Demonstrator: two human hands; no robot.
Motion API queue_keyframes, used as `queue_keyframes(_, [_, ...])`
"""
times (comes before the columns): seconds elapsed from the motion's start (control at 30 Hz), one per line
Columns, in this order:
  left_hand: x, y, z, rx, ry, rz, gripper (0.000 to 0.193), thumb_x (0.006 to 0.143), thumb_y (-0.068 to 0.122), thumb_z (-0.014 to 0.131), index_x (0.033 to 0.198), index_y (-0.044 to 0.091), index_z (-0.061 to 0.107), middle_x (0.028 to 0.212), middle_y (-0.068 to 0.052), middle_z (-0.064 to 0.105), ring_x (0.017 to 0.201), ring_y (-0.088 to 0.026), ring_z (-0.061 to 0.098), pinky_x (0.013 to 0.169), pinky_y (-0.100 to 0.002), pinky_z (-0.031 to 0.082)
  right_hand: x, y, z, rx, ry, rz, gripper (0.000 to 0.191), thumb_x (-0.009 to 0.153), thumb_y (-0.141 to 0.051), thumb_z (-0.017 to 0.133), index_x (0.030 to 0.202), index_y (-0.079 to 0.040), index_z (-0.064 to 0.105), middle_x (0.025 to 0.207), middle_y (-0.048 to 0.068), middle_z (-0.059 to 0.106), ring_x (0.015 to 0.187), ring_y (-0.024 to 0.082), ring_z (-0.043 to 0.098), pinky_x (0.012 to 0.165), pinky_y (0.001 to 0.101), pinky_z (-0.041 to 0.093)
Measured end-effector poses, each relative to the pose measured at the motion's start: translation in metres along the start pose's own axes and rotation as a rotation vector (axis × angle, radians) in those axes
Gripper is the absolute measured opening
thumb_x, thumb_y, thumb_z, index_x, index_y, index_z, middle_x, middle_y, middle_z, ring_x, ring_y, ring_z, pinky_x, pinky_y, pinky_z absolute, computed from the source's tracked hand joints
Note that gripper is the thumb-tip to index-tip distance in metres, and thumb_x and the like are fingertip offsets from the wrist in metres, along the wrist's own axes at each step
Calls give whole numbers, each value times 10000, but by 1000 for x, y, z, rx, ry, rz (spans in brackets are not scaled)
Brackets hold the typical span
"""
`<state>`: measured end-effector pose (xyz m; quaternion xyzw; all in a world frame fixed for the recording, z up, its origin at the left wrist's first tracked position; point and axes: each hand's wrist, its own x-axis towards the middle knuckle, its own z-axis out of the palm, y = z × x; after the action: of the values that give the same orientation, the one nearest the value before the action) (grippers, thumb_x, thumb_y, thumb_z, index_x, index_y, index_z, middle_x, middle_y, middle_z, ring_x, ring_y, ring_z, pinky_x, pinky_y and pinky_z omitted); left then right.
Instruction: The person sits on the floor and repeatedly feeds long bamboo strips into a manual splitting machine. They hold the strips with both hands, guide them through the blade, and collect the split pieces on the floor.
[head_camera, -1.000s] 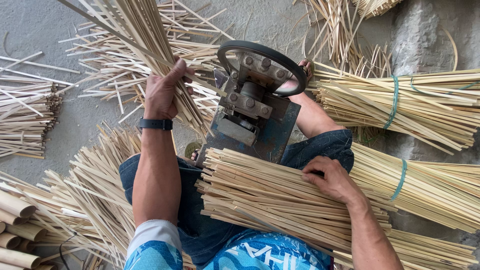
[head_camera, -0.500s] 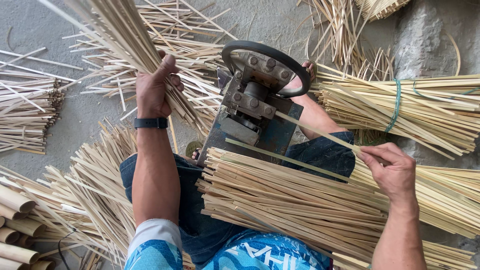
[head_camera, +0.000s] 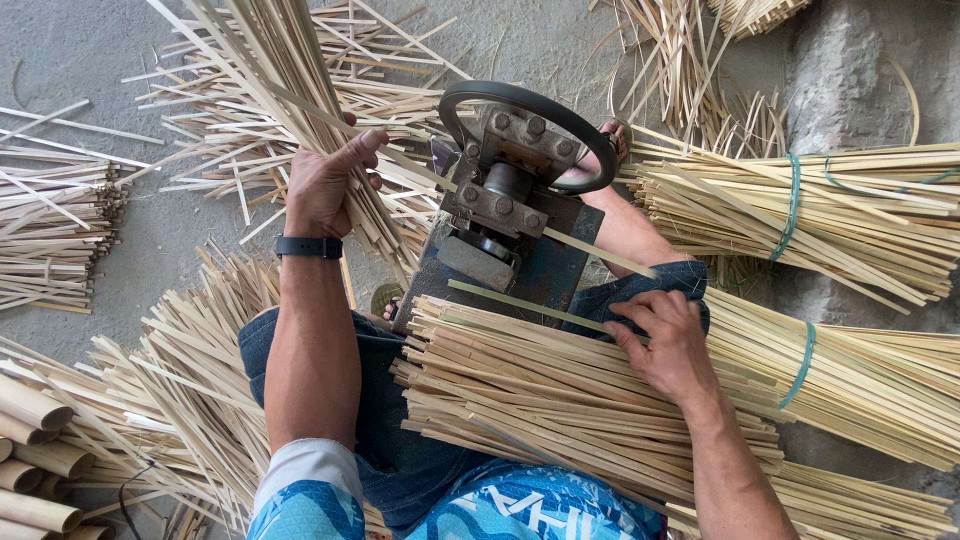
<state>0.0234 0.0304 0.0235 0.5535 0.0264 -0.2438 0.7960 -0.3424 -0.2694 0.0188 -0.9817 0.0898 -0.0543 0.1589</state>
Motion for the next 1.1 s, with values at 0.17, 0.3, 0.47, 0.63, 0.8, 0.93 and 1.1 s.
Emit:
queue_keyframes(0.17, [1, -4, 2, -124, -73, 22, 440, 894, 101, 809, 1243, 2, 560, 932, -172, 754, 727, -146, 685, 538, -261, 605, -18, 24, 9, 93, -154, 56, 160, 804, -201, 772, 958, -156, 782, 1016, 48, 722, 915, 232, 651, 802, 396, 509])
queue_keyframes(0.3, [1, -5, 1, -150, -101, 44, 388, 935, 134, 782, 1223, 4, 557, 930, -153, 743, 733, -144, 680, 550, -271, 612, -29, 52, -15, 390, -132, 207, 124, 879, -153, 760, 1000, -143, 779, 977, 19, 760, 911, 155, 728, 794, 297, 613])
queue_keyframes(0.47, [8, -1, -12, -179, -9, 97, 299, 995, 150, 746, 1171, -8, 563, 860, -135, 715, 682, -193, 681, 584, -312, 630, -38, 67, -52, 388, 118, 271, 99, 893, -100, 783, 983, -139, 789, 1052, 36, 743, 999, 139, 703, 865, 270, 615])
queue_keyframes(0.63, [10, -1, -22, -306, 30, 140, 315, 961, 132, 768, 1141, 17, 537, 800, -85, 641, 705, -191, 701, 611, -356, 671, -35, 69, -69, 285, 297, 316, 86, 976, -71, 795, 1052, -108, 778, 1050, 43, 717, 963, 121, 689, 843, 225, 583])
queue_keyframes(0.8, [7, 1, -16, -170, 16, 117, 468, 891, 151, 855, 1194, 4, 531, 862, -70, 656, 688, -156, 673, 548, -293, 614, -9, 40, -39, 231, 233, 200, 146, 907, -59, 815, 1036, -117, 780, 1089, 57, 704, 995, 159, 687, 838, 281, 618])
queue_keyframes(0.93, [3, 0, -2, -11, 33, 97, 566, 817, 169, 891, 1228, 8, 537, 843, -69, 669, 671, -141, 683, 515, -267, 623, 7, 14, -25, 197, 270, 111, 255, 902, -117, 796, 1150, -65, 778, 1103, 85, 700, 1029, 212, 692, 883, 369, 584])
queue_keyframes(1.1, [-1, 0, 5, -11, -17, 52, 553, 850, 136, 866, 1270, -53, 561, 840, -122, 695, 618, -161, 682, 485, -271, 621, 15, 10, -17, 209, 142, 280, 443, 862, -206, 820, 1260, -56, 695, 1168, 114, 671, 967, 214, 692, 831, 364, 596])
